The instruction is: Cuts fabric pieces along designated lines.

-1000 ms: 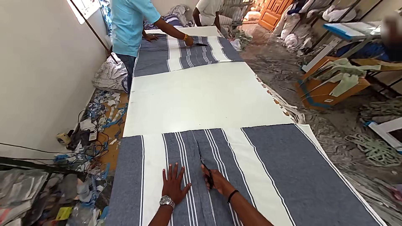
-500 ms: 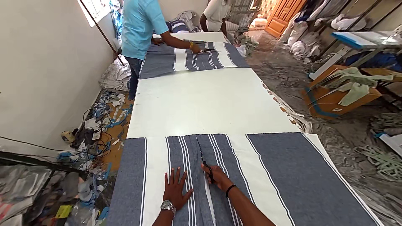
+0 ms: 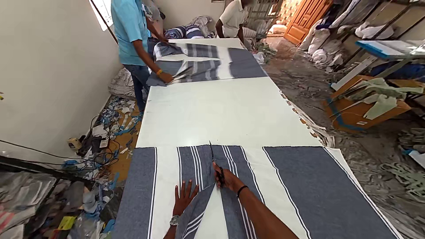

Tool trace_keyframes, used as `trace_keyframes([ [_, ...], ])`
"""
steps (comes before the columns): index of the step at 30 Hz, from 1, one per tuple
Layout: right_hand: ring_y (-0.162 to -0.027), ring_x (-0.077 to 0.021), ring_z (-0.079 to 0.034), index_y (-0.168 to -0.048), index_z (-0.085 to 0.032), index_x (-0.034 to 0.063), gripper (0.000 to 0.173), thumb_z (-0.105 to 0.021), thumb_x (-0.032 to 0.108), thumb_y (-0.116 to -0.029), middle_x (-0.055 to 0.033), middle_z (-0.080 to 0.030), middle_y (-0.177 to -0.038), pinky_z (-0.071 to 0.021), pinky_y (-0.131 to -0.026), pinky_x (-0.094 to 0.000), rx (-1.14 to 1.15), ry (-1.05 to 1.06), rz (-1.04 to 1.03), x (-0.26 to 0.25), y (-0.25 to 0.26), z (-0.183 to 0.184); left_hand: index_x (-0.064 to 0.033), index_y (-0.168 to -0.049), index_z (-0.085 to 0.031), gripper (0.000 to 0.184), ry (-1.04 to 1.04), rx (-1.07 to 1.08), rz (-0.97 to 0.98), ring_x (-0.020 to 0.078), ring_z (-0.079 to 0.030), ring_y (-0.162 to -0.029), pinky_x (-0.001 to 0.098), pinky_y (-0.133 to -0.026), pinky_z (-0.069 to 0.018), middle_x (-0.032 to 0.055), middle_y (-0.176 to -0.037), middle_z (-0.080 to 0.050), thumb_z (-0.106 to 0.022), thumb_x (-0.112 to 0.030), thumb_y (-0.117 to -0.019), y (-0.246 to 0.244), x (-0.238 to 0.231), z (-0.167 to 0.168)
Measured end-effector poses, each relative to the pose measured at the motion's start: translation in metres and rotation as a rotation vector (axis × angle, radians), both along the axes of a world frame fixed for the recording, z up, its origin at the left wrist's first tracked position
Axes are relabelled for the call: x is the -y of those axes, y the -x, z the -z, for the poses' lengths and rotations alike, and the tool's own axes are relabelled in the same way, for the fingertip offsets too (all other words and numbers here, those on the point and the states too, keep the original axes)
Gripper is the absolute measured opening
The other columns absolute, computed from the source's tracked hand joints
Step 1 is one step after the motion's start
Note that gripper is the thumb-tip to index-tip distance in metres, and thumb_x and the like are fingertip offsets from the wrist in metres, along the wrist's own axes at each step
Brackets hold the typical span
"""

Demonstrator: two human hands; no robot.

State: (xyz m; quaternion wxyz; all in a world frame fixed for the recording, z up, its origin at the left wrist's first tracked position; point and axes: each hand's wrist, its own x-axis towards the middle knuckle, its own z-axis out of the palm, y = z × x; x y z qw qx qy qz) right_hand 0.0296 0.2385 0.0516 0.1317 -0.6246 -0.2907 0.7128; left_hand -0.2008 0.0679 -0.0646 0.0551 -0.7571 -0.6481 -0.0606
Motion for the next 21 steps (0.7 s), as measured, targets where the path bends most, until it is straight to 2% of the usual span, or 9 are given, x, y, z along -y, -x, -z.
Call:
trace_keyframes([
  [4, -0.053, -0.0159, -0.058, -0.096, -0.064, 0.0088, 0.066, -0.063, 0.074, -0.0871, -0.0030, -0.057, -0.067, -0.0555, -0.053, -0.0336, 0.018, -0.031, 0.005, -0.005, 0.000, 0.005, -0.0447, -0.161, -0.023, 0.057, 0.005, 0.005, 0.002, 0.0402, -0.028, -0.153, 0.0743, -0.114, -0.0237, 0.0019, -0.171, -0.024, -0.039, -0.036, -0.1076, -0.001, 0.000, 0.001],
  [9, -0.048, -0.0147, -0.055, -0.086, -0.063, 0.0061, 0.049, -0.078, 0.053, -0.0881, -0.0039, -0.055, -0.062, -0.0522, -0.047, -0.0305, -0.010, -0.213, 0.084, 0.000, -0.002, 0.017, -0.0442, -0.162, -0.023, 0.056, 0.021, 0.005, 0.004, 0.0404, -0.028, -0.153, 0.0748, -0.114, -0.0234, 0.0022, -0.171, -0.024, -0.037, -0.037, -0.1079, -0.001, -0.001, -0.002],
  [11, -0.049, -0.0165, -0.056, -0.086, -0.063, 0.0055, 0.049, -0.077, 0.053, -0.0891, -0.0059, -0.057, -0.063, -0.0532, -0.050, -0.0322, -0.038, -0.341, 0.052, 0.004, -0.009, 0.018, -0.0445, -0.161, -0.025, 0.056, -0.007, 0.001, 0.007, 0.0403, -0.030, -0.153, 0.0745, -0.113, -0.0248, 0.0022, -0.170, -0.027, -0.038, -0.037, -0.1076, -0.001, -0.005, -0.001],
  [13, -0.054, -0.0182, -0.060, -0.086, -0.065, 0.0060, 0.052, -0.072, 0.057, -0.0909, -0.0073, -0.061, -0.065, -0.0539, -0.053, -0.0353, 0.155, -0.550, -0.052, 0.015, -0.020, 0.010, -0.0448, -0.160, -0.026, 0.055, -0.016, 0.006, 0.003, 0.0397, -0.031, -0.152, 0.0742, -0.113, -0.0254, 0.0014, -0.169, -0.028, -0.038, -0.038, -0.1074, -0.001, -0.006, 0.000],
  [15, -0.071, -0.0231, -0.066, -0.096, -0.069, 0.0105, 0.055, -0.067, 0.065, -0.0890, -0.0078, -0.067, -0.078, -0.0550, -0.067, -0.0468, 0.575, -0.774, -0.194, 0.040, -0.032, 0.000, -0.0446, -0.160, -0.028, 0.053, 0.036, 0.041, -0.020, 0.0406, -0.030, -0.153, 0.0752, -0.113, -0.0236, 0.0017, -0.170, -0.028, -0.037, -0.038, -0.1079, 0.003, 0.000, -0.003],
  [16, -0.087, -0.0259, -0.070, -0.111, -0.071, 0.0115, 0.058, -0.067, 0.065, -0.0889, -0.0089, -0.072, -0.093, -0.0573, -0.079, -0.0521, 0.740, -0.840, -0.230, 0.059, -0.040, -0.005, -0.0433, -0.160, -0.029, 0.053, 0.073, 0.070, -0.028, 0.0421, -0.028, -0.153, 0.0765, -0.114, -0.0216, 0.0028, -0.170, -0.027, -0.038, -0.037, -0.1080, 0.006, 0.003, -0.006],
  [17, -0.105, -0.0252, -0.070, -0.125, -0.069, 0.0132, 0.062, -0.066, 0.063, -0.0895, -0.0076, -0.073, -0.113, -0.0571, -0.092, -0.0518, 0.843, -0.881, -0.240, 0.080, -0.052, -0.005, -0.0416, -0.160, -0.029, 0.053, 0.090, 0.086, -0.022, 0.0437, -0.027, -0.153, 0.0781, -0.113, -0.0208, 0.0040, -0.170, -0.026, -0.038, -0.036, -0.1081, 0.009, 0.004, -0.006],
  [19, -0.132, -0.0256, -0.057, -0.139, -0.062, 0.0128, 0.069, -0.066, 0.061, -0.0899, -0.0081, -0.063, -0.139, -0.0454, -0.113, -0.0487, 0.933, -0.937, -0.223, 0.120, -0.080, 0.009, -0.0402, -0.160, -0.031, 0.053, 0.101, 0.111, 0.008, 0.0446, -0.026, -0.153, 0.0804, -0.111, -0.0212, 0.0043, -0.169, -0.028, -0.036, -0.041, -0.1079, 0.014, 0.004, -0.010],
  [21, -0.145, -0.0249, -0.044, -0.145, -0.056, 0.0124, 0.074, -0.062, 0.064, -0.0919, -0.0082, -0.053, -0.152, -0.0353, -0.122, -0.0470, 0.964, -0.962, -0.221, 0.148, -0.109, 0.031, -0.0362, -0.162, -0.029, 0.057, 0.131, 0.126, 0.055, 0.0471, -0.024, -0.153, 0.0820, -0.112, -0.0159, 0.0091, -0.170, -0.026, -0.034, -0.050, -0.1061, 0.016, 0.001, -0.023],
])
